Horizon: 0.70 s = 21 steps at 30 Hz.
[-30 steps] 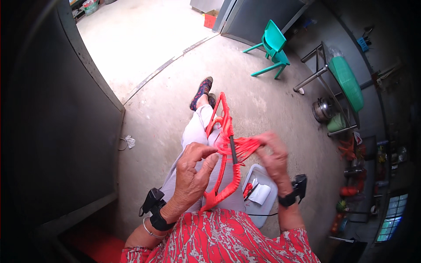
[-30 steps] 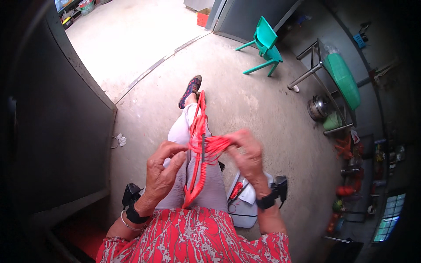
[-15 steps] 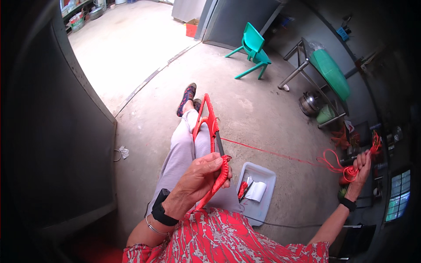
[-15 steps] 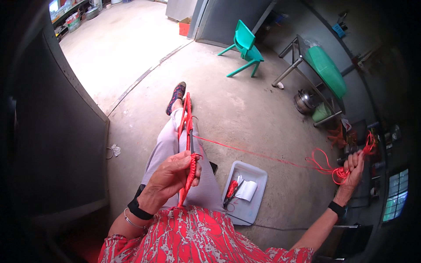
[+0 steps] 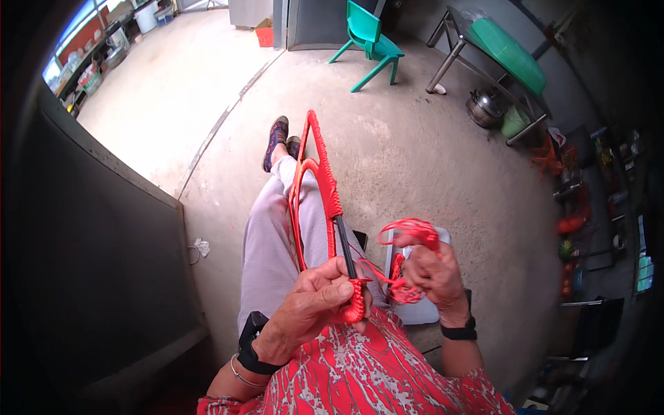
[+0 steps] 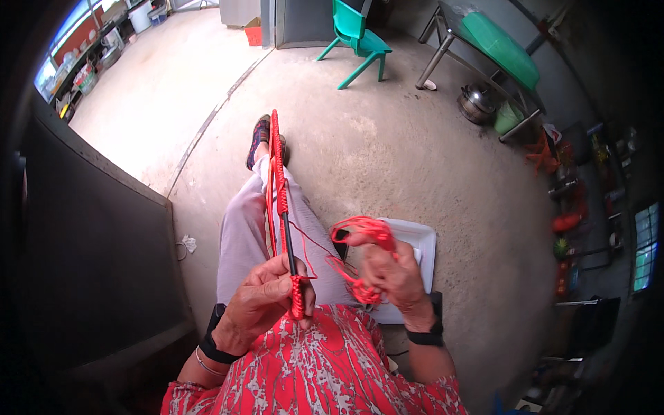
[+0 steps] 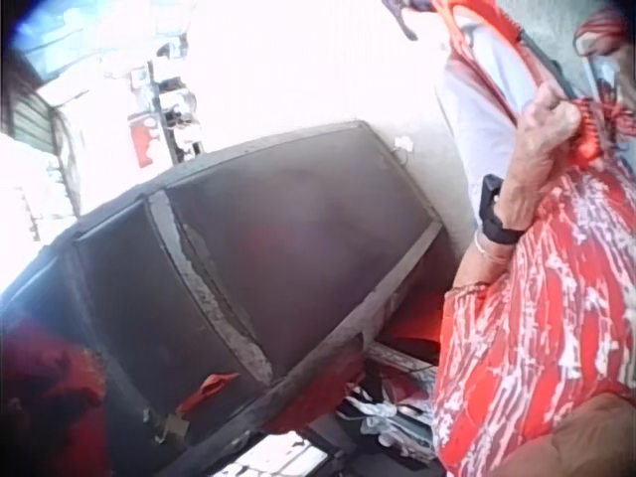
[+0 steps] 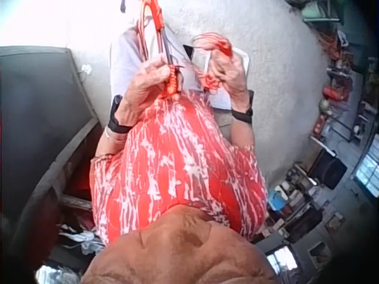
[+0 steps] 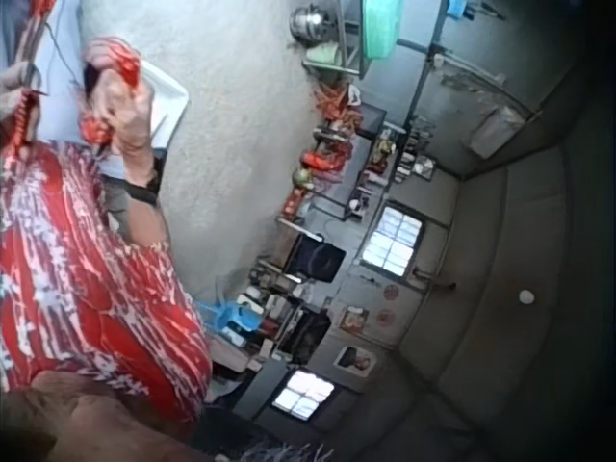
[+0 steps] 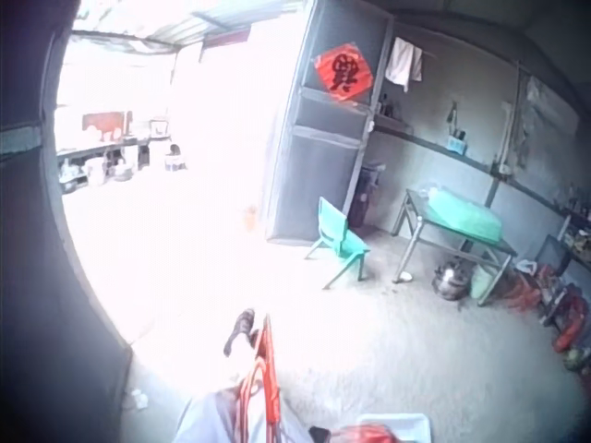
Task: Wrapping a red plastic cord around a red furniture frame to create a woven surface.
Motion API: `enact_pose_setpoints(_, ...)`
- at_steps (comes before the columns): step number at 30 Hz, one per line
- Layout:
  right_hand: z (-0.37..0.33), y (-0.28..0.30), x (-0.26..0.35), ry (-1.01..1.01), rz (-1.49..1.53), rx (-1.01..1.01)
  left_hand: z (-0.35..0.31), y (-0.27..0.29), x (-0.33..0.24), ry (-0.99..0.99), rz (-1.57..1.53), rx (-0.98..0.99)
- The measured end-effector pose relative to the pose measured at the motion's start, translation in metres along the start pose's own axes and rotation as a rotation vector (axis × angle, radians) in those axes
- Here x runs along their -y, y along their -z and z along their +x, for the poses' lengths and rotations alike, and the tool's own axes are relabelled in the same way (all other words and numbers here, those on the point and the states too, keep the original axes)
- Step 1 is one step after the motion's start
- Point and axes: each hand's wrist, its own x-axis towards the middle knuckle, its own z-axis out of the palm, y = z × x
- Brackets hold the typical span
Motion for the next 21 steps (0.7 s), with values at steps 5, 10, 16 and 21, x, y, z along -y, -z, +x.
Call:
enact_pose_setpoints(5,0.034,-0.037,0.007,0.046,0.035,0.119,0.005,-0.002,-0.002,-0.051,-0.003,-0.012)
enact_pose_setpoints(10,0.044,-0.050,-0.004,-0.035,0.045,0.183,0.011,0.004,0.004,-0.115,0.057,-0.020)
enact_pose_setpoints(16,0.041,-0.044,-0.028,-0.138,0.088,0.117,0.009,0.019,0.019,-0.112,0.071,-0.043)
enact_pose_setpoints(21,0.036,-0.020,-0.042,-0.093,0.218,0.156,-0.009,0.034,0.025,-0.128,0.018,-0.033)
